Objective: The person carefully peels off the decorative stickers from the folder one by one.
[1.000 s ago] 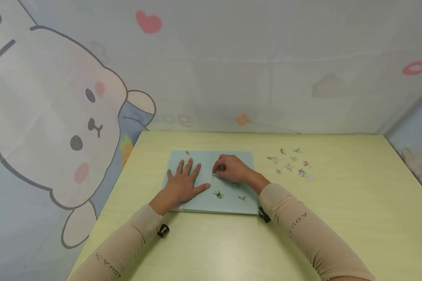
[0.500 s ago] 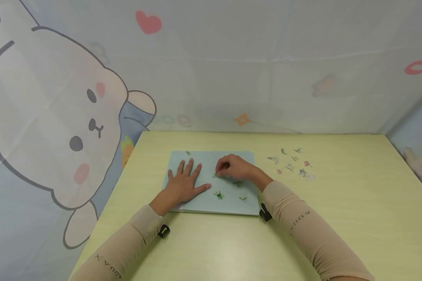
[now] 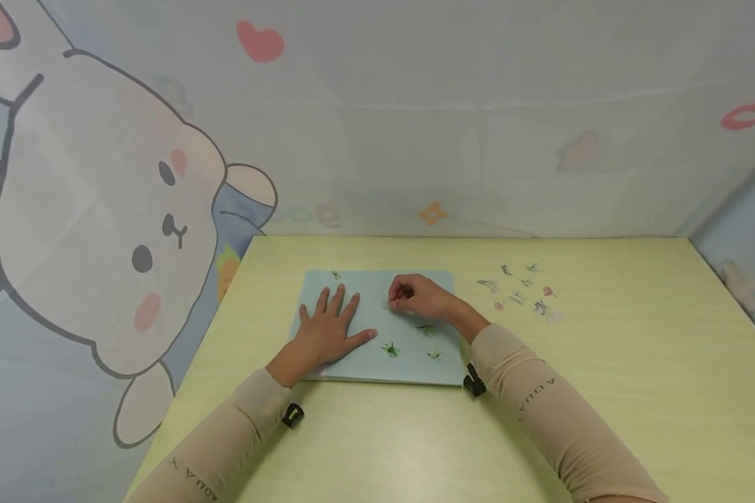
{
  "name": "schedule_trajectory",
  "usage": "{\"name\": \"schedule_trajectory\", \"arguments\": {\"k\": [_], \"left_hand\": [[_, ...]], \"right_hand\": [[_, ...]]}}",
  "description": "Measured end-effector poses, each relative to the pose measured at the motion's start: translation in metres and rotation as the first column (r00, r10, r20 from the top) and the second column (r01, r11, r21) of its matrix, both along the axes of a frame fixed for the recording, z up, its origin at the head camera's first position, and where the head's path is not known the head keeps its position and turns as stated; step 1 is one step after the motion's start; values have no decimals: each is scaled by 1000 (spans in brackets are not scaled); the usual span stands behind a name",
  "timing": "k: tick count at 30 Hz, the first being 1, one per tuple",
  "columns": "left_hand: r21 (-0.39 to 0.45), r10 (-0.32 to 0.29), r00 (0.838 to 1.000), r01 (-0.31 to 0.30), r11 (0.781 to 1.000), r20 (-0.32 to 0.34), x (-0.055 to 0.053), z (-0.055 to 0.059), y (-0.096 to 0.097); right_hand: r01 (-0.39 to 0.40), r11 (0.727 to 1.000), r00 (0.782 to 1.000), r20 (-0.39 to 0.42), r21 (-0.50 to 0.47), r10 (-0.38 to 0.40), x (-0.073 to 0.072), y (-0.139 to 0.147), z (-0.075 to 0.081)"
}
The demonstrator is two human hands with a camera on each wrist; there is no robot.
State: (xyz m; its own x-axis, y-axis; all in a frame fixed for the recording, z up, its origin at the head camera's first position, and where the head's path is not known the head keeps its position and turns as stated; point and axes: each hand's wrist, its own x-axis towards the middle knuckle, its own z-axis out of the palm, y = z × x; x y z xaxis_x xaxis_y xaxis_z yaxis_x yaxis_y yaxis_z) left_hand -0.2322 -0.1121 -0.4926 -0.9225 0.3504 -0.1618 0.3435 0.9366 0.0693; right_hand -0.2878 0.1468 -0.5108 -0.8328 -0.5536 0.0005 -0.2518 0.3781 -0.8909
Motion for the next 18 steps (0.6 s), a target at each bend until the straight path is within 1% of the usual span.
{"name": "schedule_trajectory", "arguments": {"k": [9,18], "left_hand": [[11,-6,1000,6,1000,-1,2,3,-1],[6,-9,1000,9,1000,0,2,3,-1]], "right_hand": [[15,999,1000,18,-39,-15,4,-2,2],[9,1000,999,31,-5,-9,3,0,1]]}}
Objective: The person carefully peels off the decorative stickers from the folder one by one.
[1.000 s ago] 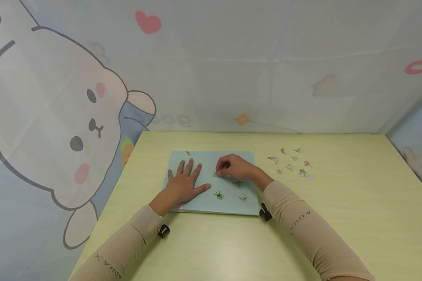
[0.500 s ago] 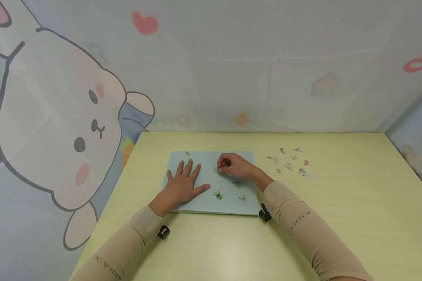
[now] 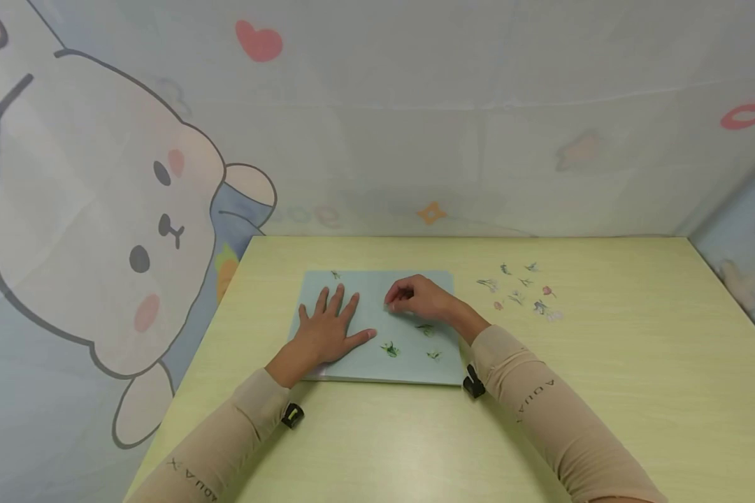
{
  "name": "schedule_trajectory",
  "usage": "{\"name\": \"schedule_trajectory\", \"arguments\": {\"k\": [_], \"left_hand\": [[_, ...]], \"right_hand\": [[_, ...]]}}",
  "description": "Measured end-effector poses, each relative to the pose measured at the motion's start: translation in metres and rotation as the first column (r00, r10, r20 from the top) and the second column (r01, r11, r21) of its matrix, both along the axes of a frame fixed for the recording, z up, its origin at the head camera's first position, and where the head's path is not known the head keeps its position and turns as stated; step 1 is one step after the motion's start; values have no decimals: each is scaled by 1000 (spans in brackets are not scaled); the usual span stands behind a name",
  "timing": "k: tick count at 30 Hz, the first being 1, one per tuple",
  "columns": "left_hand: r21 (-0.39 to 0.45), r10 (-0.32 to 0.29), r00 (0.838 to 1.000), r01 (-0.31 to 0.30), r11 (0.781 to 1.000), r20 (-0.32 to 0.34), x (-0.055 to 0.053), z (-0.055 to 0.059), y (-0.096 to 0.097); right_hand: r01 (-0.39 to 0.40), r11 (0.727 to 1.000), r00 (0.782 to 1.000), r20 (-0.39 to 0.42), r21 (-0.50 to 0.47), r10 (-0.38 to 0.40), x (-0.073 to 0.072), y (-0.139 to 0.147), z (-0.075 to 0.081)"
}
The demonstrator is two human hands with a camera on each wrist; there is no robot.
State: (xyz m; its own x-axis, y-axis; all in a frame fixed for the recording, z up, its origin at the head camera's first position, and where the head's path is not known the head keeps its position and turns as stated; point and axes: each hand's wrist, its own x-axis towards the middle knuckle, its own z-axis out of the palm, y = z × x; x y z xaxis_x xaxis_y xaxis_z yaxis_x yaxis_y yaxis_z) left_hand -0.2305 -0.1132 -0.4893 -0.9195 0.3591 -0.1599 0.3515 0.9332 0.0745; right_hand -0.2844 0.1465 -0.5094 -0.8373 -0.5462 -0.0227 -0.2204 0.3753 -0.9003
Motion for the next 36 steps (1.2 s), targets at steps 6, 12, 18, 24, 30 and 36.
{"name": "schedule_trajectory", "arguments": {"k": [6,12,18,24,30,36], "left_hand": [[-6,1,1000,-1,1000,-5,-1,-3,2],[3,2,1000,-2,1000,-7,-1,-4,2],[-16,7,1000,-7,1000,-6,-1,-2,3],[-26,10,1000,-10,1000,-7,-1,-2,2],[-3,6,1000,-6,1000,-11,-1,-3,1],[7,7,1000,-7,1000,-6,-2,-7,-1]], "right_hand": [[13,1000,1000,11,1,-13,0,1,-1],[20,1000,1000,9,-7,-19,1,0,-1],[24,999,1000,-8,-24,-24,0,0,-3],[20,999,1000,-8,-45,-21,-1,1,-3],[29,999,1000,8,-41,-29,2,1,2],[86,996,996,-27,-35,-87,7,1,1]]}}
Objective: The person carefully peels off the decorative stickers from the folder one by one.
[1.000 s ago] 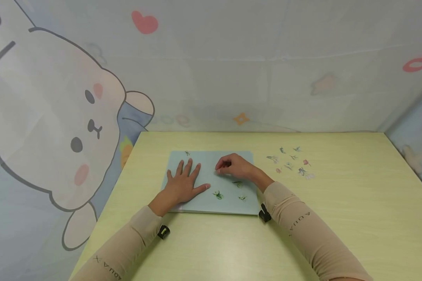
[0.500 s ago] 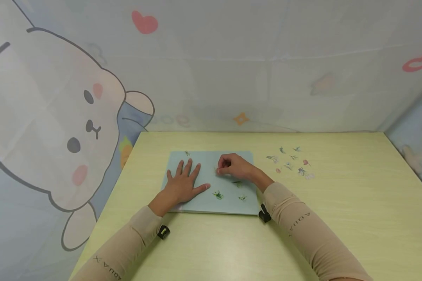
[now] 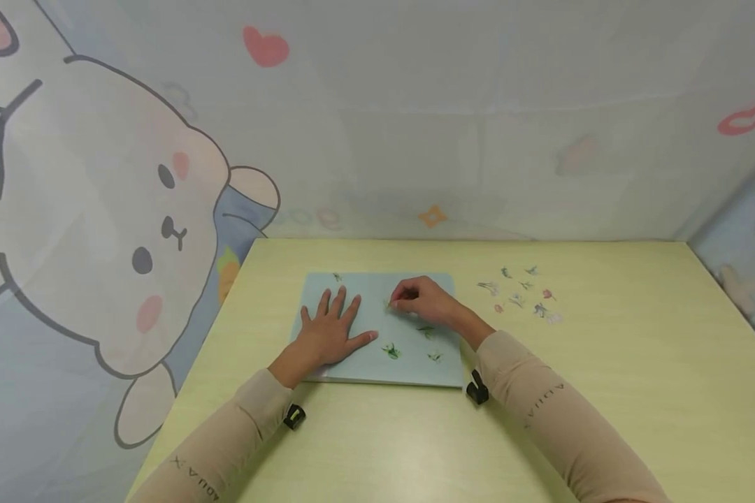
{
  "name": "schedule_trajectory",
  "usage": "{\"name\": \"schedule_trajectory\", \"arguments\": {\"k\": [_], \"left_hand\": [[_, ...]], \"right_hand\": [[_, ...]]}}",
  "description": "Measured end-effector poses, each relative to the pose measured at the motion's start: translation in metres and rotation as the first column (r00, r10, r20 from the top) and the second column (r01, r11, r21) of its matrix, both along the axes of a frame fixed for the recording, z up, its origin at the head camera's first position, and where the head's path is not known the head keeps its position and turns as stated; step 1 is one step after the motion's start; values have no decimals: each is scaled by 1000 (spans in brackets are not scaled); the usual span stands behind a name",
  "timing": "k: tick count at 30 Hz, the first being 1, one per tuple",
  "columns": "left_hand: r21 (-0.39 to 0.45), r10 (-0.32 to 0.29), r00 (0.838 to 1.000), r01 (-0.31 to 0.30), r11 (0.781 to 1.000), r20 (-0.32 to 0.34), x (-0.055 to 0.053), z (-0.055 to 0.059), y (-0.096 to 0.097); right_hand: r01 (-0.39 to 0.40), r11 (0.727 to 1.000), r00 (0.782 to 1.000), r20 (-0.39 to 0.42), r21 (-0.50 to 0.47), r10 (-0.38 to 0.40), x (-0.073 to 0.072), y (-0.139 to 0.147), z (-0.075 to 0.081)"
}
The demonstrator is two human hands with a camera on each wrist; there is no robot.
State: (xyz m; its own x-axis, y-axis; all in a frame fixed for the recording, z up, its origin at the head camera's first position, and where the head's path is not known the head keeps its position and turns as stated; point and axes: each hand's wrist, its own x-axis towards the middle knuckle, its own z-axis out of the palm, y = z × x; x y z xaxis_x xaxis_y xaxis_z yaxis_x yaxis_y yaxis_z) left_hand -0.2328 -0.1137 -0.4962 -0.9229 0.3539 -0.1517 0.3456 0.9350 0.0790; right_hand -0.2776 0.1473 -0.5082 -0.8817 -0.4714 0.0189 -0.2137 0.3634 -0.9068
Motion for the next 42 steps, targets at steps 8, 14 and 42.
{"name": "schedule_trajectory", "arguments": {"k": [8,14,42], "left_hand": [[-18,8,1000,-8,1000,4,-3,-2,2],[3,1,1000,-1,1000,-1,-4,0,3],[12,-9,1000,9,1000,-13,-10,-1,1]], "right_hand": [[7,1000,1000,1,-9,-7,6,15,7],[53,998,998,48,-32,-52,8,47,14],[304,950,951,29,68,-306,15,173,22]]}}
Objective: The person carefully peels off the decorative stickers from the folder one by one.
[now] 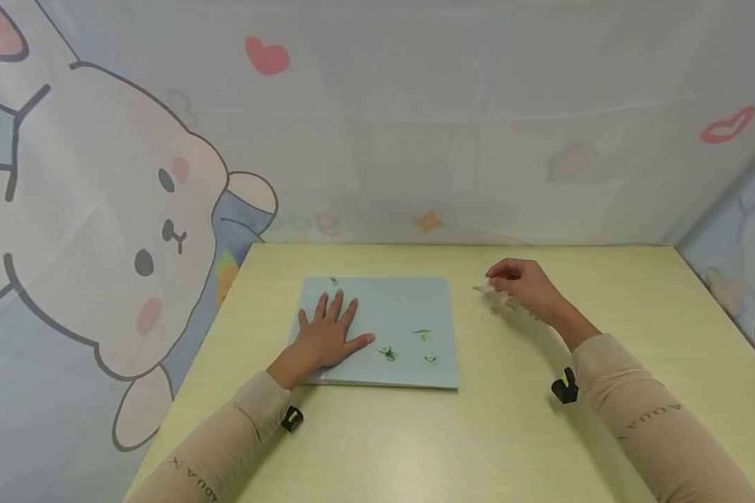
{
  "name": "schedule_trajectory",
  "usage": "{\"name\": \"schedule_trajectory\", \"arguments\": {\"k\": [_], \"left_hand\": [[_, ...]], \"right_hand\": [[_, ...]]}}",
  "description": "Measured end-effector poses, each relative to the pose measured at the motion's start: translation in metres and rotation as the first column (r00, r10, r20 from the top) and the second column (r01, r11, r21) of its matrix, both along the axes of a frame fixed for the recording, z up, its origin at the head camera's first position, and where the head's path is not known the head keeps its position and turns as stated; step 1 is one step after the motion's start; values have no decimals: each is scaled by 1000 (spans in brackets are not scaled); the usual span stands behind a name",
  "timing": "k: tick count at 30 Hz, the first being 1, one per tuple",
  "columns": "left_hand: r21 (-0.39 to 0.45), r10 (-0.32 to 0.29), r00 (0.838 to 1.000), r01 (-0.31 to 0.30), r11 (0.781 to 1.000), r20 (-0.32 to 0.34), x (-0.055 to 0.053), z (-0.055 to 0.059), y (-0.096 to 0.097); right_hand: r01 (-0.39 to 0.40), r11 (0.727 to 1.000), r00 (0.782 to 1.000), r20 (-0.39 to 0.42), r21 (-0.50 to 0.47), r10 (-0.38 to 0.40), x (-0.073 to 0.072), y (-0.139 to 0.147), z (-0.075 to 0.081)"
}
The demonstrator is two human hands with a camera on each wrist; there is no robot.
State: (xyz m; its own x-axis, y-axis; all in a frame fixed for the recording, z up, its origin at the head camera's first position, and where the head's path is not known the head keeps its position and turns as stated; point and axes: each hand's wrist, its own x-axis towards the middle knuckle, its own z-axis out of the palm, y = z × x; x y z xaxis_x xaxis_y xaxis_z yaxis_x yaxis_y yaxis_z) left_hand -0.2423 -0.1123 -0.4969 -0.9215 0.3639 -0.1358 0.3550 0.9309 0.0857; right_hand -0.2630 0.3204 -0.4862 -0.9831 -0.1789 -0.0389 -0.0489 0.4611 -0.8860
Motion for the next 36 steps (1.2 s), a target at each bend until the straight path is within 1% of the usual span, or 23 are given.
{"name": "schedule_trajectory", "arguments": {"k": [5,9,14,21,26,29,32,36], "left_hand": [[6,-2,1000,2,1000,-3,-1,-2,0],[-10,-6,1000,6,1000,0,-1,-3,1],[-11,-5,1000,5,1000,3,-1,-1,1],[-18,5,1000,-5,1000,12,-1,-2,1],[-9,10,1000,-10,1000,22,0,-1,1],[2,11,1000,-11,1000,20,0,0,1],[3,11,1000,-11,1000,16,1,2,2],[-2,10,1000,-10,1000,16,2,4,2]], "right_hand": [[23,999,1000,-4,28,-23,3,12,0],[11,999,1000,18,49,-12,10,24,-4],[-40,995,999,20,93,38,21,35,-8],[-115,988,993,30,103,112,32,39,-11],[-146,974,989,5,173,147,35,38,-16],[-143,962,988,-21,234,152,36,37,-18],[-133,944,987,-42,302,153,35,37,-20],[-126,926,986,-60,356,157,35,37,-22]]}}
